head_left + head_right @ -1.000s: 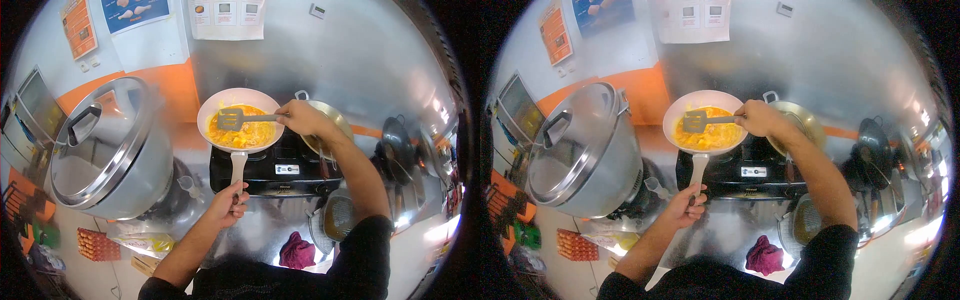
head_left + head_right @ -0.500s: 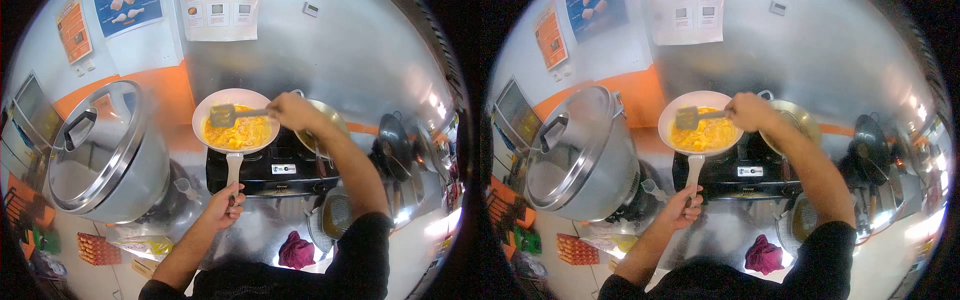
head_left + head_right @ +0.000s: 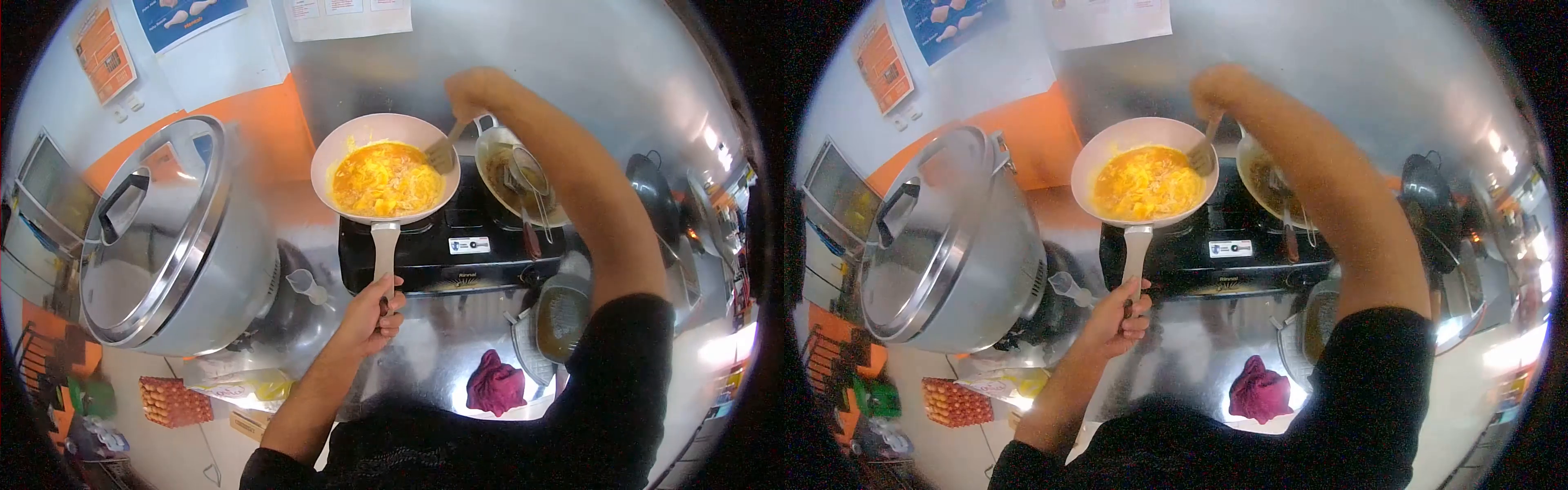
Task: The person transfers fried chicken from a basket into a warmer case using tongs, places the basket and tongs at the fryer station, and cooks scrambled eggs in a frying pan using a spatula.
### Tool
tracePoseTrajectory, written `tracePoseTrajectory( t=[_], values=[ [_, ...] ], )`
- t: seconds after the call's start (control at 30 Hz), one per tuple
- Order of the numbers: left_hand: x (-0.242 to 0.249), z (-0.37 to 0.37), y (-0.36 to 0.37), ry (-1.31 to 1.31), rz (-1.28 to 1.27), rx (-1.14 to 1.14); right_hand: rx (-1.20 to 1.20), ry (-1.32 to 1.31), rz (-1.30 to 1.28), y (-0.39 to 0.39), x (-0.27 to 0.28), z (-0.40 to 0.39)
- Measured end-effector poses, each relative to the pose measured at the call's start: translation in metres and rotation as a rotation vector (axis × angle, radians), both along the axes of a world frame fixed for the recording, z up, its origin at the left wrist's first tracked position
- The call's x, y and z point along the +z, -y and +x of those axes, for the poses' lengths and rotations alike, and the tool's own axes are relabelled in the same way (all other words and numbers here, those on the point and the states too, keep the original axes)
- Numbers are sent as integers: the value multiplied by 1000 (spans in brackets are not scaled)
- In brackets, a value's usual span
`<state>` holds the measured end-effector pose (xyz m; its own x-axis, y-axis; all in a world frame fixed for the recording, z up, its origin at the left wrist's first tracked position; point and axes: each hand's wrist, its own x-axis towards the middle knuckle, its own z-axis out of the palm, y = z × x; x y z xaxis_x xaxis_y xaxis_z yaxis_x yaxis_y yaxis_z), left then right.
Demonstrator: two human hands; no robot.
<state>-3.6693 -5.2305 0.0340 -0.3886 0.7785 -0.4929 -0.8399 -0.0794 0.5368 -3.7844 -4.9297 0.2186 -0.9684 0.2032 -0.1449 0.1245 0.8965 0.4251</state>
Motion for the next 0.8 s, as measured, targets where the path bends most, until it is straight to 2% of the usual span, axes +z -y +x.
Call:
tracePoseTrajectory(
  t=[0.07, 0.2, 0.27, 0.3, 0.37, 0.53, 0.6, 0.63, 0.7, 0.73, 0.8],
  values=[
    [5, -5, 1, 10, 1, -7, -379, 364, -150, -41, -7, -29],
    [5, -8, 0, 49, -9, -27, -377, 338, -202, -48, 7, 11],
    [10, -8, -1, 47, -13, -24, -570, 336, -413, -59, -6, 21],
    [11, -7, -1, 51, -26, -24, -570, 333, -409, -63, -14, 27],
    [8, -8, -1, 50, -8, -29, -536, 311, -702, -64, -29, 38],
    [8, -7, -4, 66, -16, 5, -409, 232, -925, -36, -73, 40],
    [10, -7, -3, 82, -23, 6, 25, 26, -862, -32, -112, 28],
    [10, -7, -3, 73, -23, 8, 30, 19, -862, -18, -110, 31],
    [10, -8, -3, 89, -30, -3, 49, 9, -656, 11, -99, 41],
    [10, -9, -2, 85, -33, -2, 50, 6, -658, 8, -105, 41],
    [10, -10, -1, 78, -36, -6, 59, -116, -841, -2, -122, 39]
  ],
)
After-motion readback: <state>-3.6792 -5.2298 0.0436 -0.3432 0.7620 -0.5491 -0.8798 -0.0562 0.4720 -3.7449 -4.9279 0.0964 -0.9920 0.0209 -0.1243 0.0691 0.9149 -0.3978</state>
